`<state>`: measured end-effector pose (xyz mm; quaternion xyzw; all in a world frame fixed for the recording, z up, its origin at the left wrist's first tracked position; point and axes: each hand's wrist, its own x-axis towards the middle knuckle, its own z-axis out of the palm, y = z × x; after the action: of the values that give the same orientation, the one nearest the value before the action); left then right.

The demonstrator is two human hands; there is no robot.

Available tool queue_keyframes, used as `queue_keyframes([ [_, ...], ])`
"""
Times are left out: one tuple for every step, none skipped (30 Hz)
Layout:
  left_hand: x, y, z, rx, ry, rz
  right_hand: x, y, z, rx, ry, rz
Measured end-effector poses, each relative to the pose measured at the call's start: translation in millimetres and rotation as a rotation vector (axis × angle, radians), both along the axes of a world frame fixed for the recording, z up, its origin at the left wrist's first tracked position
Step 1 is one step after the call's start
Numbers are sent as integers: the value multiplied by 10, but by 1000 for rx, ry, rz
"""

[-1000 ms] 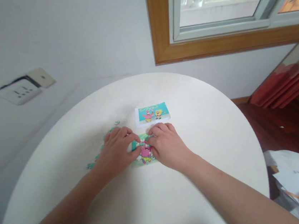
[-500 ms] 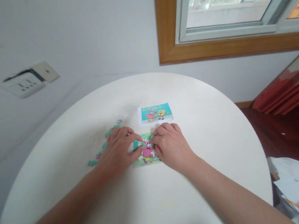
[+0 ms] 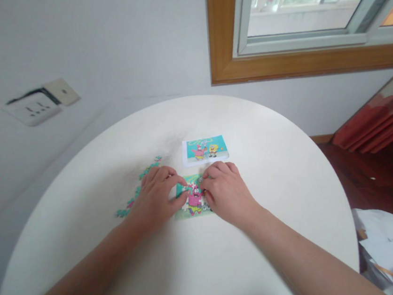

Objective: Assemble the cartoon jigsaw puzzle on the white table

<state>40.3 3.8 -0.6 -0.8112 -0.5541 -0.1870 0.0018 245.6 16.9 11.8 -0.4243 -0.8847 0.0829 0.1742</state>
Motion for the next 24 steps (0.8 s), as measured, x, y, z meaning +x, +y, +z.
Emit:
queue_keyframes([
  [-2, 3, -3, 2, -8, -1, 0, 1, -2, -1, 1, 1],
  [-5, 7, -6, 5, -15, -1, 1, 1, -4, -3, 3, 1],
  [-8, 10, -8, 8, -21, -2, 2, 2, -5, -4, 3, 1],
  [-12, 12, -9, 10, -25, -1, 3, 2, -7, -5, 4, 3],
  [-15, 14, -7, 12, -27, 0, 4, 1, -9, -4, 6, 4],
  [-17, 15, -4, 12, -28, 1, 5, 1, -11, -1, 9, 5],
  [-20, 15, 2, 12, -28, 2, 5, 1, -14, 3, 13, 5],
  [-21, 15, 8, 12, -28, 2, 4, 2, -19, 8, 17, 4],
  [-23, 14, 15, 11, -27, 1, 0, 4, -25, 15, 22, 5],
  [-24, 14, 21, 11, -26, -1, -6, 8, -34, 25, 29, 4],
  [-25, 14, 26, 10, -24, -2, -15, 15, -44, 37, 37, 5],
  [-26, 15, 30, 10, -22, -3, -27, 23, -56, 51, 44, 5],
  [-27, 17, 32, 10, -21, -4, -42, 33, -69, 64, 52, 5],
  [-28, 19, 33, 8, -22, -7, -59, 44, -82, 76, 61, 6],
  [-30, 23, 32, 6, -24, -12, -77, 55, -94, 87, 68, 8],
  [-32, 26, 30, 2, -28, -17, -95, 65, -105, 96, 73, 12],
  [-34, 30, 27, 0, -31, -22, -113, 73, -114, 102, 76, 18],
  [-37, 33, 23, -1, -33, -25, -131, 79, -121, 108, 77, 28],
  [-40, 36, 17, -1, -33, -27, -147, 82, -126, 114, 76, 37],
  [-43, 38, 12, 0, -32, -28, -161, 84, -128, 119, 74, 46],
  [-46, 39, 7, 3, -31, -28, -172, 84, -130, 124, 70, 54],
  [-49, 38, 3, 6, -28, -27, -181, 84, -131, 131, 67, 61],
  [-51, 35, 1, 10, -26, -28, -185, 83, -131, 142, 68, 66],
  [-53, 31, 3, 15, -26, -28, -185, 84, -131, 153, 70, 71],
])
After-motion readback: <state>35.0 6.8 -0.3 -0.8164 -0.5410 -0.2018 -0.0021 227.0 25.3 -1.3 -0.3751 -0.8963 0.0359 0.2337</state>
